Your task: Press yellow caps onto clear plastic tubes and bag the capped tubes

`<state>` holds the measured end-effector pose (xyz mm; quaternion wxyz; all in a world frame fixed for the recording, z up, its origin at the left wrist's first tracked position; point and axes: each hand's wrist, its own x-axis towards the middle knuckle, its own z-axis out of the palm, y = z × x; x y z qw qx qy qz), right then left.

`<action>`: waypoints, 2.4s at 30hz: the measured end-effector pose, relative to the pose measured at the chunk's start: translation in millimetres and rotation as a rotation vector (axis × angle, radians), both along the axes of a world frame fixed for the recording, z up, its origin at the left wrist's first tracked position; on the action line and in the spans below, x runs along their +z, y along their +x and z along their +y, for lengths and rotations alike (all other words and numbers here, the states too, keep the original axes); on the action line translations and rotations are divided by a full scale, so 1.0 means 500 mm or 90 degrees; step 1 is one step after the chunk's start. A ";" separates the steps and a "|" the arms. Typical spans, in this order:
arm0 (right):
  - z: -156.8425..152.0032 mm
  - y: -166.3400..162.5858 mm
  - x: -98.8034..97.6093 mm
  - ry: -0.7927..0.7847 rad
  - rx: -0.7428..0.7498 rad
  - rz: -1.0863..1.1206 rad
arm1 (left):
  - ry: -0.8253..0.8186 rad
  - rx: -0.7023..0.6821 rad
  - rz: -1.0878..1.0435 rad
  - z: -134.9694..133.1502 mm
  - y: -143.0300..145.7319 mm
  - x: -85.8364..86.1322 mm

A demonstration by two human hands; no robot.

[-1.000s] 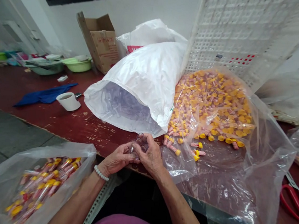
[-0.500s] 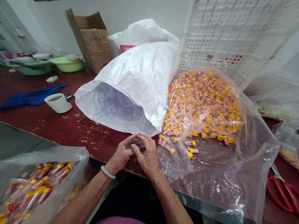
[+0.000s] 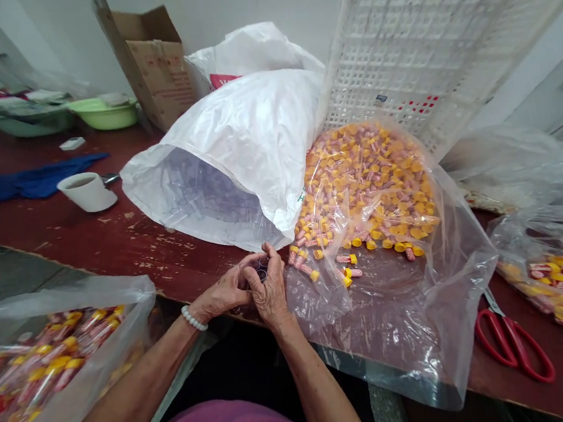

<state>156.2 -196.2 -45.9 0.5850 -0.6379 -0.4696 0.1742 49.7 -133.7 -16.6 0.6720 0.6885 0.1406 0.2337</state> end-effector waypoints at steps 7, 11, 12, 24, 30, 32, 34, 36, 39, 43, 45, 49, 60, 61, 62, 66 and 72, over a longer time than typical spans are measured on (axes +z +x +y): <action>-0.030 -0.010 0.043 -0.056 0.042 -0.073 | 0.112 0.216 0.058 -0.042 0.020 -0.004; -0.118 0.032 0.115 0.047 -0.040 -0.245 | 0.278 0.225 0.083 -0.045 0.020 -0.007; -0.142 0.062 0.126 0.067 -0.079 -0.284 | 0.332 0.201 0.092 -0.045 0.020 -0.006; -0.191 0.332 0.038 -0.186 -0.175 -0.384 | 0.433 0.162 0.175 -0.054 0.028 0.009; -0.197 0.221 0.097 -0.066 -0.232 -0.149 | 0.304 0.212 0.164 -0.079 0.013 0.018; -0.190 0.153 0.116 -0.010 -0.121 -0.050 | 0.281 0.199 0.140 -0.090 0.012 0.026; -0.180 0.095 0.127 0.012 -0.066 -0.041 | 0.271 0.189 0.124 -0.102 0.014 0.033; -0.171 0.061 0.130 0.014 -0.052 -0.077 | 0.264 0.182 0.113 -0.112 0.016 0.041; -0.171 0.051 0.132 0.003 -0.024 -0.177 | 0.244 0.189 0.101 -0.121 0.016 0.050; -0.189 0.067 0.141 0.010 0.003 -0.249 | 0.128 0.170 0.098 -0.121 0.014 0.059; -0.196 0.074 0.143 0.010 0.021 -0.288 | 0.070 0.161 0.100 -0.119 0.013 0.061; -0.194 0.078 0.129 -0.023 0.100 -0.409 | -0.041 0.133 0.094 -0.121 0.015 0.057; -0.197 0.090 0.121 -0.051 0.028 -0.388 | -0.323 0.102 -0.003 -0.133 0.054 0.034; -0.203 0.111 0.122 -0.046 -0.003 -0.340 | -0.328 0.106 0.000 -0.126 0.052 0.035; -0.209 0.137 0.120 -0.038 -0.063 -0.290 | -0.325 0.109 0.005 -0.120 0.049 0.036; -0.205 0.251 0.071 -0.071 -0.269 -0.270 | -0.292 0.100 0.013 -0.103 0.036 0.044; -0.194 0.302 0.018 -0.141 -0.264 -0.333 | -0.313 0.076 0.036 -0.115 0.035 0.049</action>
